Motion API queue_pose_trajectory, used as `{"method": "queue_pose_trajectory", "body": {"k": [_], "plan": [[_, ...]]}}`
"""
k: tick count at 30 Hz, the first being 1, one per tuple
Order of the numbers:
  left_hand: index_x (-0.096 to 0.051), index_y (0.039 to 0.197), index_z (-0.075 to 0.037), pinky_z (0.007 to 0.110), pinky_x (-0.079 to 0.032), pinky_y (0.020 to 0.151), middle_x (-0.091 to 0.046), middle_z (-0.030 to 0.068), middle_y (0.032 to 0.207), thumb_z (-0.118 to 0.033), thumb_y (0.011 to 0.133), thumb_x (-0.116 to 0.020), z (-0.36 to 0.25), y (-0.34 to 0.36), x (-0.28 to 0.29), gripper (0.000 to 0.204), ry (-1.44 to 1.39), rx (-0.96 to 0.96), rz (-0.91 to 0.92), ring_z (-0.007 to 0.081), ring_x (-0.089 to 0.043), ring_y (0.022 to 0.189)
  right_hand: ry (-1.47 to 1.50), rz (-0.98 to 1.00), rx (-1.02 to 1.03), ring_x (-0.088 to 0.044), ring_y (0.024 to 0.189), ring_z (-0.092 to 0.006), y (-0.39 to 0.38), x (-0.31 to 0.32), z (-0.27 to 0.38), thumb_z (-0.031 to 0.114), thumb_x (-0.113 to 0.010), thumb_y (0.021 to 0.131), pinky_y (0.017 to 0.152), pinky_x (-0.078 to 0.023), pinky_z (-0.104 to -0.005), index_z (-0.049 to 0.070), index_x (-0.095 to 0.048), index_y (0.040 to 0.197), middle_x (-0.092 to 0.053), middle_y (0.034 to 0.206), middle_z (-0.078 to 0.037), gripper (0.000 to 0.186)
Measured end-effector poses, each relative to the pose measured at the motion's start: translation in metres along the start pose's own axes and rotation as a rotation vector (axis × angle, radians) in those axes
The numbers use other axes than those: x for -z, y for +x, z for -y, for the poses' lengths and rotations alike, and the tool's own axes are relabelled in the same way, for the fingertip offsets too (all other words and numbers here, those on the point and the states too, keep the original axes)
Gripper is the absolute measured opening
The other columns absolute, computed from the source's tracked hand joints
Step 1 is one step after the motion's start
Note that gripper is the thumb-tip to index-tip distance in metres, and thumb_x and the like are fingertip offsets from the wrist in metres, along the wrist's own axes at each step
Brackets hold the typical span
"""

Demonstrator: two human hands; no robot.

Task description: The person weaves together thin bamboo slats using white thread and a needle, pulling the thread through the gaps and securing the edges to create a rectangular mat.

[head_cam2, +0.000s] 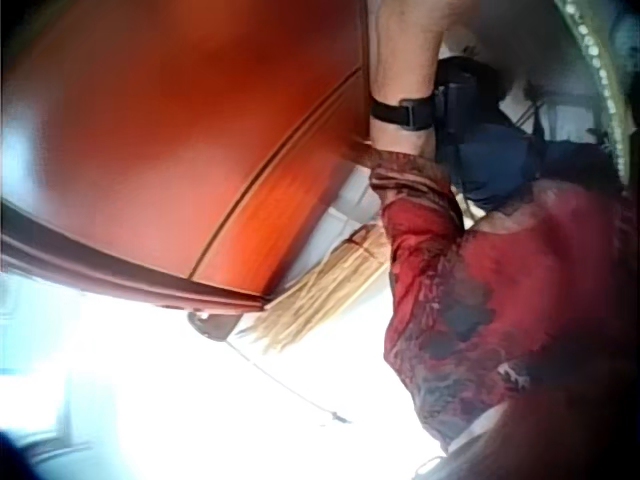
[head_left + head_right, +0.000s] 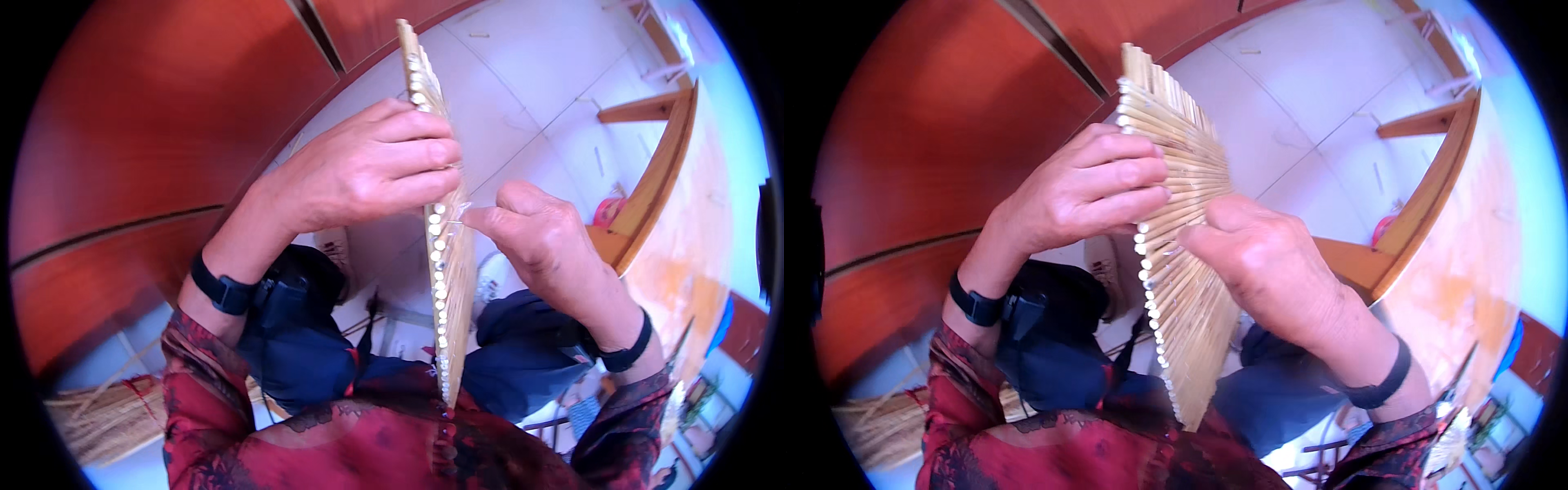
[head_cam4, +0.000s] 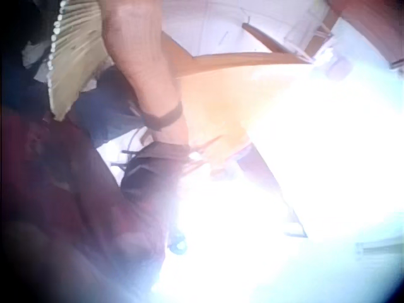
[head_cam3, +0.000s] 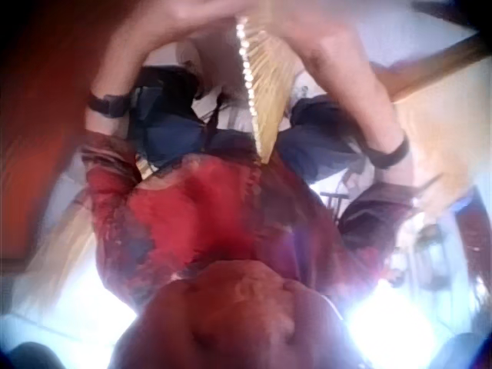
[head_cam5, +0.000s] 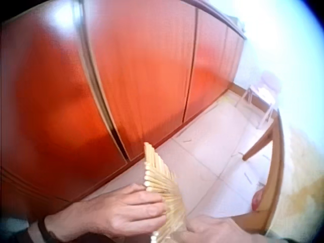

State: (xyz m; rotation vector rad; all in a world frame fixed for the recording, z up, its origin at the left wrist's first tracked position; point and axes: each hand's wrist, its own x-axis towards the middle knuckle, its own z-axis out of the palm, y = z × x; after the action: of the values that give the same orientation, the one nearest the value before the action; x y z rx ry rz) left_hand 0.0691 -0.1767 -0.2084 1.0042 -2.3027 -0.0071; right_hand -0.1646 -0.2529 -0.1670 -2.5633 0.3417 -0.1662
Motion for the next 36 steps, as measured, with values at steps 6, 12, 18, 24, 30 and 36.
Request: {"method": "queue_pose_trajectory", "body": {"k": [6, 12, 18, 24, 30, 36], "plan": [[-0.057, 0.086, -0.006, 0.036, -0.047, 0.076, -0.058, 0.0061, 0.091, -0.013, 0.073, -0.063, -0.017, 0.025, -0.010, 0.017, -0.017, -0.171, -0.061, 0.0236, -0.059, 0.095, 0.068, 0.056, -0.117, -0.052, 0.061, -0.0238, -0.041, 0.015, 0.007, -0.005, -0.066, 0.078, 0.055, -0.043, -0.0332, 0.010, -0.069, 0.104, -0.045, 0.067, -0.009, 0.030], [-0.055, 0.088, -0.004, 0.035, -0.049, 0.079, -0.058, 0.0083, 0.096, -0.010, 0.073, -0.061, -0.014, 0.026, -0.012, 0.018, -0.026, -0.190, -0.120, 0.0250, -0.057, 0.101, 0.026, 0.068, -0.195, -0.063, 0.069, -0.0222, -0.036, 0.022, 0.021, -0.002, -0.065, 0.084, 0.063, -0.050, -0.0303, 0.007, -0.069, 0.104, -0.063, 0.077, -0.012, 0.022], [-0.056, 0.093, 0.000, 0.035, -0.049, 0.092, -0.059, 0.0117, 0.107, -0.007, 0.076, -0.059, 0.000, 0.025, -0.019, 0.019, -0.146, -0.190, -0.102, 0.0298, -0.055, 0.110, 0.103, 0.096, -0.375, -0.064, 0.070, -0.0170, -0.031, 0.027, 0.016, -0.003, -0.061, 0.087, 0.064, -0.049, -0.0257, 0.001, -0.067, 0.102, -0.068, 0.082, -0.012, 0.017], [-0.054, 0.087, 0.000, 0.035, -0.050, 0.088, -0.057, 0.0119, 0.100, -0.008, 0.077, -0.058, 0.013, 0.025, -0.023, 0.014, -0.241, -0.219, -0.135, 0.0293, -0.055, 0.108, 0.142, 0.063, -0.407, -0.052, 0.058, -0.0122, -0.031, 0.022, 0.010, -0.010, -0.058, 0.085, 0.054, -0.042, -0.0238, 0.002, -0.068, 0.103, -0.059, 0.071, -0.006, 0.024], [-0.050, 0.081, -0.001, 0.035, -0.049, 0.083, -0.054, 0.0115, 0.089, -0.008, 0.078, -0.057, 0.023, 0.027, -0.030, 0.011, -0.289, -0.282, -0.177, 0.0289, -0.055, 0.100, 0.079, 0.081, -0.307, -0.051, 0.057, -0.0130, -0.024, 0.025, 0.004, -0.014, -0.057, 0.081, 0.054, -0.042, -0.0243, 0.004, -0.068, 0.104, -0.055, 0.068, -0.006, 0.031], [-0.051, 0.082, -0.001, 0.035, -0.049, 0.082, -0.054, 0.0109, 0.088, -0.008, 0.078, -0.057, 0.024, 0.025, -0.032, 0.010, -0.233, -0.288, -0.211, 0.0284, -0.055, 0.098, 0.065, 0.069, -0.257, -0.051, 0.057, -0.0130, -0.018, 0.023, 0.001, -0.015, -0.057, 0.080, 0.054, -0.042, -0.0243, 0.005, -0.068, 0.105, -0.052, 0.066, -0.005, 0.035]]}}
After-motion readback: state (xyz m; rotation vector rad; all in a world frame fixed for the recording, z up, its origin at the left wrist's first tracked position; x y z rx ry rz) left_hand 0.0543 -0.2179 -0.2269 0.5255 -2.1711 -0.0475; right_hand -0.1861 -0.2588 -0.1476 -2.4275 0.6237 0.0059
